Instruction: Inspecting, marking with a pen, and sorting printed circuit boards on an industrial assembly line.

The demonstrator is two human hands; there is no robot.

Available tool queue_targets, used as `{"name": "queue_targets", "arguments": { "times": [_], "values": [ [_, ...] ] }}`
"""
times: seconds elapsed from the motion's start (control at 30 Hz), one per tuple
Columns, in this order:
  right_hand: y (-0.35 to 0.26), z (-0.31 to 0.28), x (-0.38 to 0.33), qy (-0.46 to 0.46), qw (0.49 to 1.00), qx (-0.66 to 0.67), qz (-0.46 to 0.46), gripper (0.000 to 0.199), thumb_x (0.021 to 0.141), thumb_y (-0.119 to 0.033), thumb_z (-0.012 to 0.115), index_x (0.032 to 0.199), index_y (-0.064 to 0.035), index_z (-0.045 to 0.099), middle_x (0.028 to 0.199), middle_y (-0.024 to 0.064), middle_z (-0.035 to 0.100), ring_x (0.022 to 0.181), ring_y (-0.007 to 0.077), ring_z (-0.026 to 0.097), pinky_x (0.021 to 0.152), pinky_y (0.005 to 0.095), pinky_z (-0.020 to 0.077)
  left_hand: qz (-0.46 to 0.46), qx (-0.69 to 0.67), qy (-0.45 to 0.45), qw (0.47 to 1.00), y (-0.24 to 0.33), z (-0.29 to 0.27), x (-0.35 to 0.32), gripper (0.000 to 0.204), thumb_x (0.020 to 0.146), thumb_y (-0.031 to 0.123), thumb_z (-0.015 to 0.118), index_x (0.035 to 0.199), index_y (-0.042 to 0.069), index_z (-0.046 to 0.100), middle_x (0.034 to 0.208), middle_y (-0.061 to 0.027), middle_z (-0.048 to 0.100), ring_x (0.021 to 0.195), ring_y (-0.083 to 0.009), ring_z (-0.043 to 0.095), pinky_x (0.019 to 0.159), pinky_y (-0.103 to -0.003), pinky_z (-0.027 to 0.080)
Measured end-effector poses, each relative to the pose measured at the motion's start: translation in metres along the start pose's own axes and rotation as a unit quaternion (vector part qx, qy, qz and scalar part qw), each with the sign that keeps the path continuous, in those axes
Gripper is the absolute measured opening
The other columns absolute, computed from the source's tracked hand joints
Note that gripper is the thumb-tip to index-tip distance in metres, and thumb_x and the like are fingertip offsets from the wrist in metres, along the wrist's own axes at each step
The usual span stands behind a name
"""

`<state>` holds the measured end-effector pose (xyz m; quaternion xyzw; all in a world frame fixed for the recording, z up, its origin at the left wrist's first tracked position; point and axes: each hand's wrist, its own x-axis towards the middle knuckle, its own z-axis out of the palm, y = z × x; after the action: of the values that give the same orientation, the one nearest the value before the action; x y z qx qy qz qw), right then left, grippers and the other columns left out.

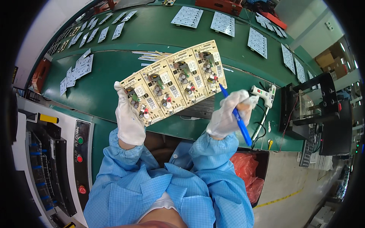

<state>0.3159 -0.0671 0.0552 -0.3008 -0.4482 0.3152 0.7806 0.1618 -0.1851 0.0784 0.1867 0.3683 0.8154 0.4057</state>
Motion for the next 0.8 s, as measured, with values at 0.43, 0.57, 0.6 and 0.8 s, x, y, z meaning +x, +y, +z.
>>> {"name": "queue_targets", "arguments": {
  "times": [0.43,0.57,0.6,0.8],
  "values": [
    [0.005,-0.004,0.020,-0.173,0.977,0.052,0.111,0.045,0.103,-0.039,0.033,0.116,0.0026,0.043,0.122,0.0213,0.057,0.116,0.0310,0.054,0.102,0.0438,0.0417,-0.078,0.134,-0.012,0.988,-0.017,-0.064,0.060,0.058,0.101,0.050,0.031,0.124,0.001,0.052,0.087,0.0000,0.057,0.065,-0.0056,0.053,0.055,-0.019,0.045],
    [0.036,-0.015,0.011,-0.165,0.938,-0.108,0.286,0.049,0.099,-0.050,0.040,0.107,-0.0034,0.054,0.124,0.0112,0.049,0.108,0.0159,0.045,0.099,0.0280,0.0345,-0.030,0.257,-0.133,0.957,-0.028,-0.090,0.087,0.059,0.102,0.044,0.028,0.132,-0.004,0.045,0.119,-0.0128,0.058,0.102,-0.0190,0.059,0.085,-0.032,0.050],
    [0.042,-0.022,0.013,-0.285,0.905,-0.230,0.215,0.056,0.103,-0.044,0.033,0.121,0.0058,0.051,0.121,0.0164,0.053,0.108,0.0219,0.051,0.099,0.0308,0.0367,-0.043,0.222,-0.157,0.961,-0.029,-0.093,0.090,0.057,0.103,0.041,0.027,0.132,-0.004,0.044,0.122,-0.0146,0.057,0.108,-0.0217,0.058,0.090,-0.034,0.049],
    [0.051,-0.058,-0.002,-0.333,0.820,-0.411,-0.220,0.070,0.073,0.018,0.053,0.139,0.0000,0.039,0.130,0.0231,0.050,0.120,0.0386,0.049,0.107,0.0435,0.0345,0.025,0.066,-0.221,0.973,-0.022,-0.074,0.076,0.064,0.101,0.049,0.029,0.105,-0.004,0.063,0.117,-0.0207,0.062,0.114,-0.0244,0.057,0.097,-0.035,0.046]
  ]
}}
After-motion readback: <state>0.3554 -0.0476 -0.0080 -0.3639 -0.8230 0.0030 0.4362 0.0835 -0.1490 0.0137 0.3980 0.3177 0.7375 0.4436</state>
